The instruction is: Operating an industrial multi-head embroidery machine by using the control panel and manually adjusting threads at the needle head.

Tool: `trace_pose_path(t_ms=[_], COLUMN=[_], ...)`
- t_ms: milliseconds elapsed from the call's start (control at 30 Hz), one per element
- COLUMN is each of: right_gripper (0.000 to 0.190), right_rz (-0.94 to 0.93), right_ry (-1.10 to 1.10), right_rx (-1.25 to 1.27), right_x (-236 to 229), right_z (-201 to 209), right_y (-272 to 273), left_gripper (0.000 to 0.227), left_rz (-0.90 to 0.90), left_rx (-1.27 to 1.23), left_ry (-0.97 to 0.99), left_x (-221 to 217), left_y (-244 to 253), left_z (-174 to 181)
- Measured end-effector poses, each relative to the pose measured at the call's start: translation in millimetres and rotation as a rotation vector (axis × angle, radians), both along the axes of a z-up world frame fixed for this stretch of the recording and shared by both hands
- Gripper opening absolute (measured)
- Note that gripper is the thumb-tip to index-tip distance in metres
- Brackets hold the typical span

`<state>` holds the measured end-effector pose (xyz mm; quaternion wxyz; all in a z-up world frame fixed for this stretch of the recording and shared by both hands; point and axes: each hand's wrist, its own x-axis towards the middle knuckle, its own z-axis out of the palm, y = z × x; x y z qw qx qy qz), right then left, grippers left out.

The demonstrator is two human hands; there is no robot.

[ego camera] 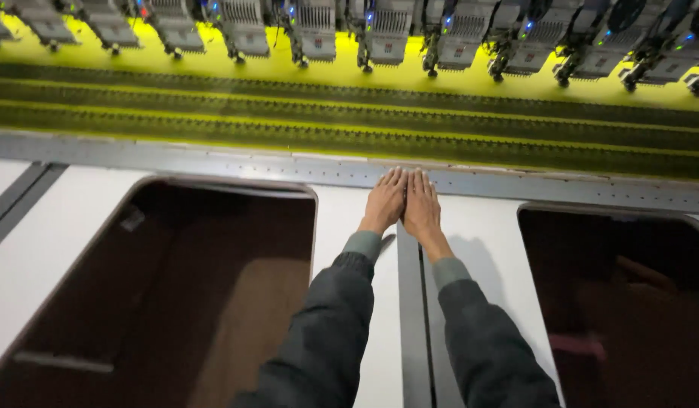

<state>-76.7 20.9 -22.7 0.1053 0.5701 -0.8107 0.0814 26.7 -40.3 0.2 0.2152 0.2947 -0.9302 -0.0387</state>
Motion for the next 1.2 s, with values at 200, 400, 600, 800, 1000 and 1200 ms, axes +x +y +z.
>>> trace_pose_path(t_ms=[200,400,600,800,1000,1200], right_gripper=[0.092,0.081,0.085,0.089,0.094,0.099], right_rz=[-0.103,-0.232,-0.294,-0.320,-0.293,-0.255], right_ry=[-0.027,-0.017,-0.060,-0.043,0.000,0.040], right_rx=[-0.022,-0.011,0.023,0.016,0.020,0.020], right_x=[27,48,98,79,20,-28], right_z=[-25,-58,-26,-33,-80,-52], right_y=[-67,-160,-224,-281,-342,-420], left_gripper=[0.057,0.058,0.062,0.060,0.060,0.056], left_rz=[-0.129,-0.239,-0.288,-0.316,-0.294,-0.247], left_rx=[0.012,0.044,0.010,0.062,0.085,0.012], left_ry=[-0.027,0.023,-0.037,-0.041,-0.091,-0.078], left_x=[16,21,54,43,7,-28], left_y=[-83,-190,-260,-314,-366,-429], left_z=[-25,-69,-50,-39,-53,-7])
